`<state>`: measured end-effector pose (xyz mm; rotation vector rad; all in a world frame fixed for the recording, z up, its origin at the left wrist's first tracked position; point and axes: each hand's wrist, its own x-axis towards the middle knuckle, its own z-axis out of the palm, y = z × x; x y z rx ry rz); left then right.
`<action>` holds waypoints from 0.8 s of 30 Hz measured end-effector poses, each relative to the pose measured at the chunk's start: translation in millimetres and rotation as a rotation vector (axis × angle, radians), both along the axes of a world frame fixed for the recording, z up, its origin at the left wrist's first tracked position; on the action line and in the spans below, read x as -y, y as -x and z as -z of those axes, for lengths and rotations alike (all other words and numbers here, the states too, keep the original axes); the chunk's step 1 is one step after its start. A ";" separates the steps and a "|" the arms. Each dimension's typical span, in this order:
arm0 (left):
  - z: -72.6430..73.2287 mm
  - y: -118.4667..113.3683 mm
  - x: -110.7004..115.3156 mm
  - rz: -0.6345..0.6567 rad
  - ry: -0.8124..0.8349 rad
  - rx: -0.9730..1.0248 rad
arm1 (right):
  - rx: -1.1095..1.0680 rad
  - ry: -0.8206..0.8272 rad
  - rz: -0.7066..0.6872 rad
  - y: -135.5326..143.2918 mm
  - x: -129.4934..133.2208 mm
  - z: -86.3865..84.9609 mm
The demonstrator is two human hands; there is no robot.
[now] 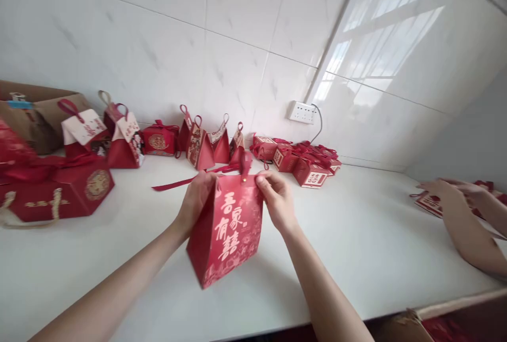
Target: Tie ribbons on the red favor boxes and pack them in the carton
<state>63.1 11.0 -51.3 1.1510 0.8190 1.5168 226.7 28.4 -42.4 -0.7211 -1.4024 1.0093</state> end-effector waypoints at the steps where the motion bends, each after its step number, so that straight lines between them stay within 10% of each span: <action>1: -3.0 4.5 -0.4 -0.024 -0.042 0.017 | 0.048 -0.030 0.054 0.2 2.6 -0.8; 11: -11.8 1.7 13.5 -0.243 -0.326 -0.467 | 0.240 -0.345 0.109 3.3 12.5 5.9; 17: -9.1 -10.2 22.3 -0.136 -0.404 -0.503 | 0.335 -0.627 0.191 0.8 19.2 -3.5; 24: -8.3 -8.2 21.1 -0.069 -0.369 -0.485 | 0.225 -0.466 0.198 2.7 20.6 -0.1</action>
